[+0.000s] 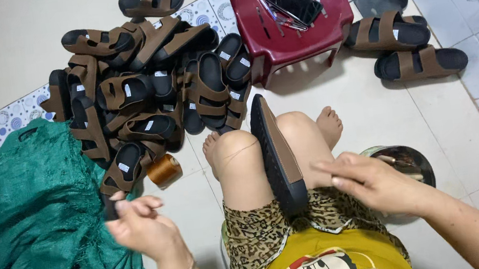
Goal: The person sits on the floor and sews a brown sandal using a needle and thread. They repeatedly push the needle through the sole and pull the thread to secure the sandal parts together.
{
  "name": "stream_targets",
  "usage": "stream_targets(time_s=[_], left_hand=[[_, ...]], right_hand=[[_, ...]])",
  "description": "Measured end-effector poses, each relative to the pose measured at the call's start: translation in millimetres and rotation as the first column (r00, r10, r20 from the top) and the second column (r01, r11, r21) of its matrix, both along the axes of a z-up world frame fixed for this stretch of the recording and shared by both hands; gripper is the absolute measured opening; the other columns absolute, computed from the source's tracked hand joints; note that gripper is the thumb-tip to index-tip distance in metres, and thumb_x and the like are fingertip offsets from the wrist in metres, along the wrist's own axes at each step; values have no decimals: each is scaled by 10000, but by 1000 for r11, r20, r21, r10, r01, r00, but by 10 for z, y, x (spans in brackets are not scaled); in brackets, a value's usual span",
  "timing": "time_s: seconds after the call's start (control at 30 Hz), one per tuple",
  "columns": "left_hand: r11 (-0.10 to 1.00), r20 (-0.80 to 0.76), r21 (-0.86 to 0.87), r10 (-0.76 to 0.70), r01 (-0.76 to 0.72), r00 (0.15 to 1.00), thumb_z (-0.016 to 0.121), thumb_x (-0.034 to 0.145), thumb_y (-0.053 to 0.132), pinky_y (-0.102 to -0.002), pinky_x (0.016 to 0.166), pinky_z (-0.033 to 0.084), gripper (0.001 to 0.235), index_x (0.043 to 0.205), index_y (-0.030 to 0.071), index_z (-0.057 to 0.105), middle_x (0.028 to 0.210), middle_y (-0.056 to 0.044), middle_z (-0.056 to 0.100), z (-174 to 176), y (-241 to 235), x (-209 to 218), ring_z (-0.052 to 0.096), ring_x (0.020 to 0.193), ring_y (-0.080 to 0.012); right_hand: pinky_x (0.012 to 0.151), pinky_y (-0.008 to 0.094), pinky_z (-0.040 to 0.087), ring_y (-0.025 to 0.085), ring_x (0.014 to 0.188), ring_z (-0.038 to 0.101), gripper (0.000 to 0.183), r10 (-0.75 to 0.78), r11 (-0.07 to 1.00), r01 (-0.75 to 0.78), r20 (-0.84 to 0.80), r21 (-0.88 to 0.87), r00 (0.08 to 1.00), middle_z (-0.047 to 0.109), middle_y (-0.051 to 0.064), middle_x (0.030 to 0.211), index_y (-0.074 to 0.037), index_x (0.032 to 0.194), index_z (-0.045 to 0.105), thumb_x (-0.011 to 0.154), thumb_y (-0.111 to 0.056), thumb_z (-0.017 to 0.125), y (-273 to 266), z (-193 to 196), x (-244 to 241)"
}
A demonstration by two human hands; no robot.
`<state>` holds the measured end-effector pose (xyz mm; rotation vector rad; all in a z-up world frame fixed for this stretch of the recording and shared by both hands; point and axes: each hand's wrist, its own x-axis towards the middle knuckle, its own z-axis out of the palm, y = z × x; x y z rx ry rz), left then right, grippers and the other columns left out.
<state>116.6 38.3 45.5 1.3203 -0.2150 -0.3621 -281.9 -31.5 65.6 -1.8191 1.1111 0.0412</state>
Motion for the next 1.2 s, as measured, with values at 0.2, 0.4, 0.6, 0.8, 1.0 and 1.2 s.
stream_targets(time_s=[0.2,0.4,0.6,0.8,1.0,1.2], left_hand=[[692,121,305,-709,654,695,500,1011,141,-305,842,557,266,1251,82,599,776,-8,697,-345,118,-450,655,731,-138],[-114,-160,648,-987,753,-12,845,747,478,-284,593,419,1088,1600,95,289,671,38,447,4,-101,-1030,459,626,-112],[-71,-30,767,-997,637,-75,858,763,595,-429,589,397,668,799,86,426,700,-65,548,-345,101,-1095,489,622,-256],[140,269,826,-949,546,-164,782,784,618,-515,659,502,1010,1381,-130,457,763,-202,617,-431,201,-1228,614,740,-405],[304,460,764,-875,569,-151,777,803,608,-446,584,497,1017,1383,-158,440,686,-108,574,-518,185,-1294,595,611,-299],[354,527,713,-840,605,-128,790,778,614,-444,516,440,731,929,-39,496,616,-86,505,-602,176,-1262,520,534,-286]], right_hand=[[637,408,557,235,763,677,510,287,930,-279,-2,-242,958,636,-30,900,-416,1490,534,989,-320,551,-25,157,153],[581,487,546,319,725,683,499,348,897,-363,-106,-251,932,618,8,855,-433,1469,540,982,-323,552,-105,85,192],[518,533,531,345,635,670,502,416,868,-448,-177,-214,892,606,-15,800,-486,1455,553,974,-345,519,-124,107,182],[565,585,553,432,694,697,517,425,871,-477,-309,-118,851,657,40,933,-462,1449,534,945,-351,557,12,143,217],[472,599,561,429,663,721,539,437,845,-519,-390,-131,810,669,76,958,-376,1447,497,911,-335,541,122,150,304],[518,624,535,438,688,678,302,375,901,-415,-255,-125,891,627,31,928,-328,1282,556,988,-366,500,102,-34,296]])
